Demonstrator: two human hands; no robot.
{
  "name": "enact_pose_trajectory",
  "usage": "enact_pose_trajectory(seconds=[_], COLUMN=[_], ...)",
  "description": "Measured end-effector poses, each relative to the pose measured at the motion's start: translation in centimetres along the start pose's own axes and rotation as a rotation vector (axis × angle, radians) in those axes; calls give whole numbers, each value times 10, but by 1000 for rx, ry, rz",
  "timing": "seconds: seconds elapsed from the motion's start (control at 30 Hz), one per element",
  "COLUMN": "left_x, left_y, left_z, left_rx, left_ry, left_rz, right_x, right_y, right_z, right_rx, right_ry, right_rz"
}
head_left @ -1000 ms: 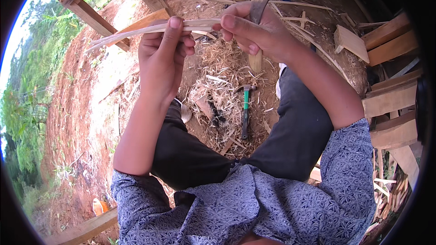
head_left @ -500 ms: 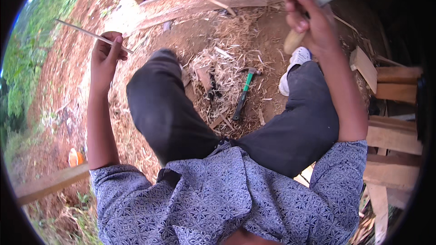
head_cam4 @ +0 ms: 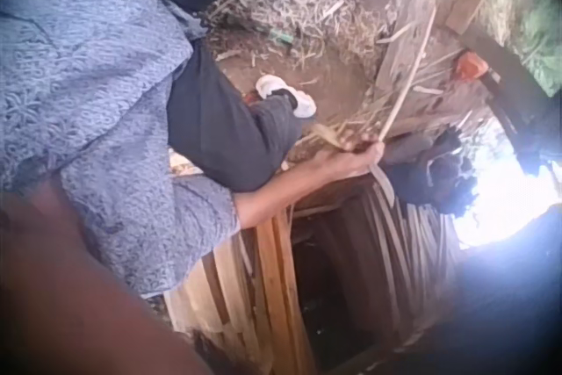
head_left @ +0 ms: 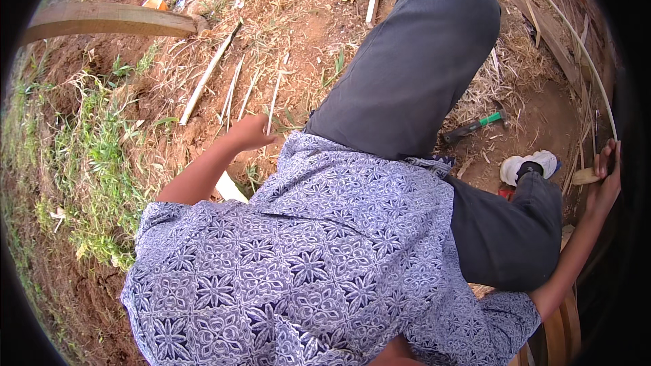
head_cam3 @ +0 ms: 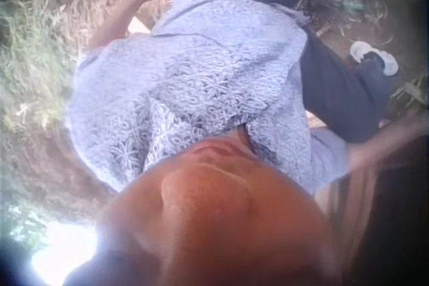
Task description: The person sits on the ground and uses a curved knife to shave and shape a thin wooden stick. They hold the stick with one hand and carefully scrape the surface with the knife, creating wood shavings that accumulate on the ground.
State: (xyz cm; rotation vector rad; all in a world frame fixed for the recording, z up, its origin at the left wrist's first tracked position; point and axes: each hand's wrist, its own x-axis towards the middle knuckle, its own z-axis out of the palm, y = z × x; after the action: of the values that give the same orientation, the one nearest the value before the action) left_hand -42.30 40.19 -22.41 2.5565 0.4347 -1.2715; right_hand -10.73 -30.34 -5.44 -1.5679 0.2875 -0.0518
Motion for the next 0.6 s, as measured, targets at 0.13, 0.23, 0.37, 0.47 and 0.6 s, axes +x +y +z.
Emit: enact_pose_trajectory(seconds=[0.13,0.23,0.37,0.47,0.6], left_x=[-6,-7,-20,-11,1], left_y=[-3,-17,-8,0,87], left_z=[22,31,-1,-47,-178], left_rx=[31,133,218,345,26], left_ry=[-20,-95,-246,-182,911], left_rz=[63,44,-9,-105,212], right_x=[-5,-11,-24,-19,-30], right_y=[3,2,3,11,13], right_z=[11,24,29,21,16], right_rx=[-153,-142,-227,-264,-345], right_ry=[-43,-93,-65,-97,-147], right_rz=[-7,-38,-17,13,61])
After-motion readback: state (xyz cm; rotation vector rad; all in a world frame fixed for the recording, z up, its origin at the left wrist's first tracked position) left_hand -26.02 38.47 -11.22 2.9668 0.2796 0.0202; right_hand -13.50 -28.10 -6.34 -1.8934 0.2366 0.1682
